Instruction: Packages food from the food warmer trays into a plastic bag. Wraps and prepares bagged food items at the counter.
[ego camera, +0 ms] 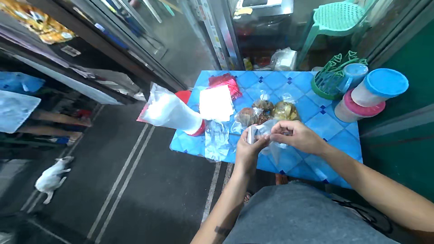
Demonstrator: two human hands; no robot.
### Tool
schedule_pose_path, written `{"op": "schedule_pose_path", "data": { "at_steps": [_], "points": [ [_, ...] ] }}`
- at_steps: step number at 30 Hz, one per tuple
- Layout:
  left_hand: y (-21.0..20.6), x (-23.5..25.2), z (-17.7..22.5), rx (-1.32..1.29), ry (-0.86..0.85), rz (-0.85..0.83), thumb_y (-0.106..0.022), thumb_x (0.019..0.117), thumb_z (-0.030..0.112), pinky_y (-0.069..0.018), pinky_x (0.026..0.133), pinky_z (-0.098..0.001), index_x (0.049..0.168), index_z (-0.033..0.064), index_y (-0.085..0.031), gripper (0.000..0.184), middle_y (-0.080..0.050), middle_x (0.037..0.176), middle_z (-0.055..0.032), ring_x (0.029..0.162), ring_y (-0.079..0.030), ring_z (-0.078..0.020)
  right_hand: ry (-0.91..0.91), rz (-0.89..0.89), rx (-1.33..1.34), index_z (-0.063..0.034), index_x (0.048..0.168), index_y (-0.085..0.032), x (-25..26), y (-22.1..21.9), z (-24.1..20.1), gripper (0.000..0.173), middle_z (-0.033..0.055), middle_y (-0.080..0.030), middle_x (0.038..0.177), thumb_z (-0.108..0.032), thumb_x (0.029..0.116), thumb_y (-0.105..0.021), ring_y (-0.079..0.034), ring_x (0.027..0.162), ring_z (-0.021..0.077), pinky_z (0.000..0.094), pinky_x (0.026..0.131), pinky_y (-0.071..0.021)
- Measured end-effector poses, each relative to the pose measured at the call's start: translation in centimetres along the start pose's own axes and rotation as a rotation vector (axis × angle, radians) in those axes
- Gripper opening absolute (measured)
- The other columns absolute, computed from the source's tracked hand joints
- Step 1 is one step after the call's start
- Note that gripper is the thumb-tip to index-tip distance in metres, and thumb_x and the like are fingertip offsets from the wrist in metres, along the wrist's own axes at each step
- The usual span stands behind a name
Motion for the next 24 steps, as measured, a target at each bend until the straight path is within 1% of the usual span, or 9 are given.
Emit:
{"op": "schedule_pose_path", "data": {
  "at_steps": [4, 8, 10, 12, 15, 17, 19, 21, 24],
  "points": [
    [-0.5, 0.9, -1.1, -0.129, 0.103, 0.024, -0.068, 0.0926, -0.001, -0.0593, 0.076, -0.0322, 0.124, 0.0045, -0.058, 0.034, -0.07, 0.096, -0.0082, 0.082, -0.069, -0.0154, 0.066, -0.057, 0.108, -0.0047, 0.097, -0.071, 0.9, 0.0, 0.1, 0.01, -0.0006, -0.068, 0.084, -0.015, 0.096, -0.071, -0.063, 0.074, 0.0043, 0.0209, 0.068, -0.054],
    [-0.5, 0.8, 0.2, -0.224, 0.082, -0.204, -0.069, 0.0939, 0.019, -0.0578, 0.093, -0.0374, 0.137, 0.0115, -0.054, 0.047, -0.072, 0.109, -0.0083, 0.098, -0.07, -0.0183, 0.002, 0.006, 0.041, -0.0043, 0.097, -0.064, 1.7, 2.4, 3.4, 0.011, 0.0024, -0.065, 0.08, -0.015, 0.1, -0.064, -0.062, 0.068, 0.0076, 0.0245, 0.063, -0.0532],
    [0.3, 0.1, 1.6, -0.114, 0.053, -0.383, -0.08, 0.0854, 0.031, -0.0592, 0.084, -0.0321, 0.132, 0.0205, -0.062, 0.051, -0.072, 0.096, 0.0002, 0.086, -0.069, -0.0103, -0.047, 0.047, -0.211, -0.0039, 0.098, -0.067, 1.7, 4.6, 6.6, 0.013, 0.0065, -0.067, 0.083, -0.017, 0.0995, -0.065, -0.066, 0.073, 0.0152, 0.0366, 0.07, -0.0573],
    [2.0, -0.7, 3.0, 0.076, -0.028, -0.481, -0.079, 0.0845, 0.025, -0.0564, 0.068, -0.0207, 0.114, 0.0242, -0.07, 0.031, -0.065, 0.08, 0.008, 0.069, -0.062, -0.001, -0.101, 0.036, -0.39, -0.0028, 0.096, -0.068, 1.5, 7.0, 10.4, 0.014, 0.0101, -0.068, 0.082, -0.016, 0.098, -0.067, -0.067, 0.075, 0.022, 0.0465, 0.073, -0.057],
    [5.5, 0.0, 3.5, 0.546, -0.154, -0.336, -0.069, 0.0847, 0.009, -0.057, 0.062, -0.0228, 0.083, 0.0165, -0.072, 0.008, -0.067, 0.083, 0.0033, 0.068, -0.064, -0.0055, -0.26, -0.164, -0.264, -0.0003, 0.101, -0.07, 1.9, 9.2, 14.5, 0.014, 0.0094, -0.069, 0.083, -0.014, 0.0995, -0.067, -0.064, 0.07, 0.0166, 0.0375, 0.068, -0.0551],
    [6.8, 1.4, 1.9, 0.872, -0.158, -0.215, -0.066, 0.0881, 0.006, -0.0565, 0.065, -0.0266, 0.085, 0.0132, -0.075, 0.012, -0.067, 0.097, -0.001, 0.077, -0.065, -0.0096, -0.312, -0.065, -0.146, -0.0001, 0.113, -0.07, 3.4, 11.6, 15.6, 0.022, 0.0122, -0.07, 0.097, -0.017, 0.1002, -0.066, -0.064, 0.08, 0.0173, 0.0374, 0.073, -0.0538],
    [7.8, 3.1, -0.5, 1.052, -0.136, -0.127, -0.065, 0.0939, 0.009, -0.0564, 0.068, -0.0328, 0.096, 0.0141, -0.076, 0.012, -0.069, 0.108, -0.0032, 0.08, -0.065, -0.0129, -0.353, 0.166, -0.203, -0.0014, 0.124, -0.067, 6.3, 14.8, 17.8, 0.034, 0.0182, -0.069, 0.116, -0.027, 0.1021, -0.065, -0.067, 0.102, 0.0278, 0.0492, 0.092, -0.0541],
    [8.4, 4.4, -2.5, 1.163, -0.145, -0.043, -0.067, 0.0938, 0.009, -0.0552, 0.072, -0.0394, 0.099, 0.0132, -0.076, 0.011, -0.068, 0.106, -0.0055, 0.082, -0.064, -0.0172, -0.387, 0.285, -0.355, -0.0003, 0.127, -0.066, 9.5, 16.4, 21.1, 0.042, 0.0233, -0.067, 0.12, -0.034, 0.1013, -0.065, -0.064, 0.113, 0.0374, 0.0582, 0.101, -0.0495],
    [8.1, 5.0, -3.2, 1.265, -0.198, 0.037, -0.07, 0.0865, 0.002, -0.0572, 0.078, -0.046, 0.087, 0.01, -0.074, 0.009, -0.065, 0.109, -0.0105, 0.091, -0.065, -0.0246, -0.486, 0.246, -0.453, 0.0024, 0.124, -0.068, 12.7, 15.5, 24.1, 0.055, 0.0274, -0.066, 0.12, -0.046, 0.0977, -0.067, -0.062, 0.116, 0.044, 0.065, 0.102, -0.0461]
  ]
}}
Point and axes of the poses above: each hand's wrist, its own x-axis towards the middle knuckle, its own y-axis out of the back of the hand, z = x × y, the point moved 9 cm from there along x, towards the middle knuckle
